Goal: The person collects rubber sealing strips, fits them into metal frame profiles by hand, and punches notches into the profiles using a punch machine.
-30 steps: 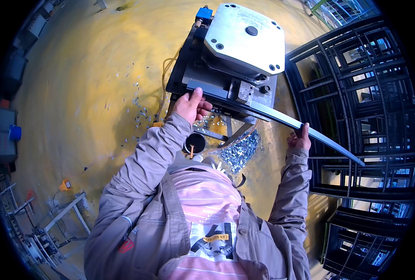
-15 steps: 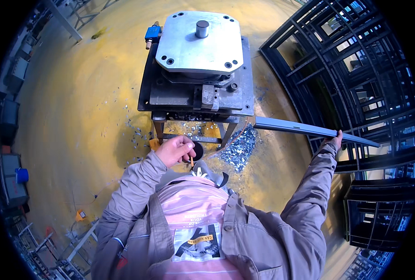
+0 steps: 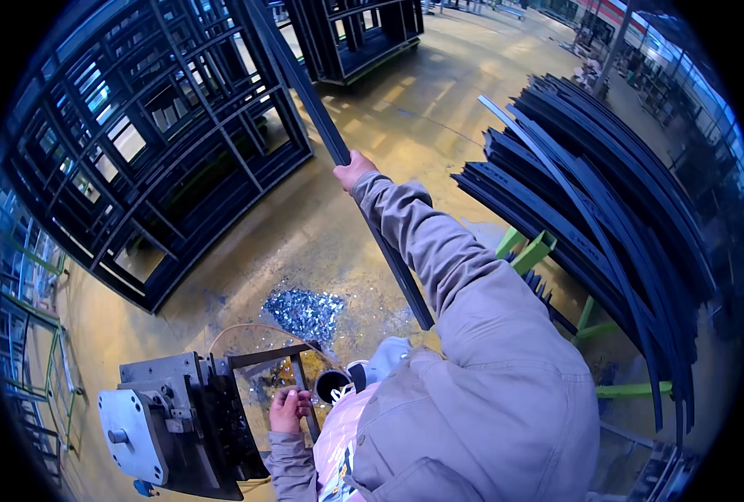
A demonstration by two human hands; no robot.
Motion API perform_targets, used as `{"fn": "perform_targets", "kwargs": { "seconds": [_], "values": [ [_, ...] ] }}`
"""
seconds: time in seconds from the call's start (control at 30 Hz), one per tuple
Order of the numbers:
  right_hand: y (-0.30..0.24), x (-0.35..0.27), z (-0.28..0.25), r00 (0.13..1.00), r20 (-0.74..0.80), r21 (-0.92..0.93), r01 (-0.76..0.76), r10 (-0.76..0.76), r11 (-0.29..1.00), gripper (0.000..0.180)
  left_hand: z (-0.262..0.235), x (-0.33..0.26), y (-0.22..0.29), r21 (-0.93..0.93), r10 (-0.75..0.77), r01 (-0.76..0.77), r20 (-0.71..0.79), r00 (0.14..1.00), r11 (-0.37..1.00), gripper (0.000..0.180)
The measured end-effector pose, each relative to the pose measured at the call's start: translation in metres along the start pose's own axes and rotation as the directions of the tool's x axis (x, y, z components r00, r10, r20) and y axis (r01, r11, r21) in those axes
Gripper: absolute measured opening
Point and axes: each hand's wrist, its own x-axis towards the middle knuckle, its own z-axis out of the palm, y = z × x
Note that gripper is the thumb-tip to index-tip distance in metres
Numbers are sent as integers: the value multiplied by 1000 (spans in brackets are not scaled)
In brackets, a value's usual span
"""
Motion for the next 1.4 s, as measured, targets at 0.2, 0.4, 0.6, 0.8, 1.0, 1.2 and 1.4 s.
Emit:
{"fn": "perform_targets", "kwargs": {
  "seconds": [0.2,0.4,0.6,0.8,1.0,1.2,1.4],
  "values": [
    [51,-298,-225,981,69,244,-194,182,950,76,69,31,-39,86,-132,115,218,967,990,14],
    [89,-559,-443,905,-421,-416,-250,58,875,67,196,25,-91,307,-260,128,438,860,943,17],
    [95,-709,-591,779,-596,-339,-465,196,818,66,270,16,-117,434,-321,85,508,799,897,18],
    [191,-840,-758,730,-628,-214,-495,269,842,67,374,-2,-147,432,-318,76,523,791,899,18],
    [288,-904,-886,728,-567,-120,-535,384,837,70,570,-92,-196,380,-304,46,653,694,924,22],
    [322,-862,-941,890,-437,-417,-326,127,848,61,715,-170,-202,405,-323,12,711,625,914,35],
    [315,-833,-928,912,-402,-672,-350,75,653,46,805,-194,-207,329,-441,296,627,642,897,41]
  ]
}}
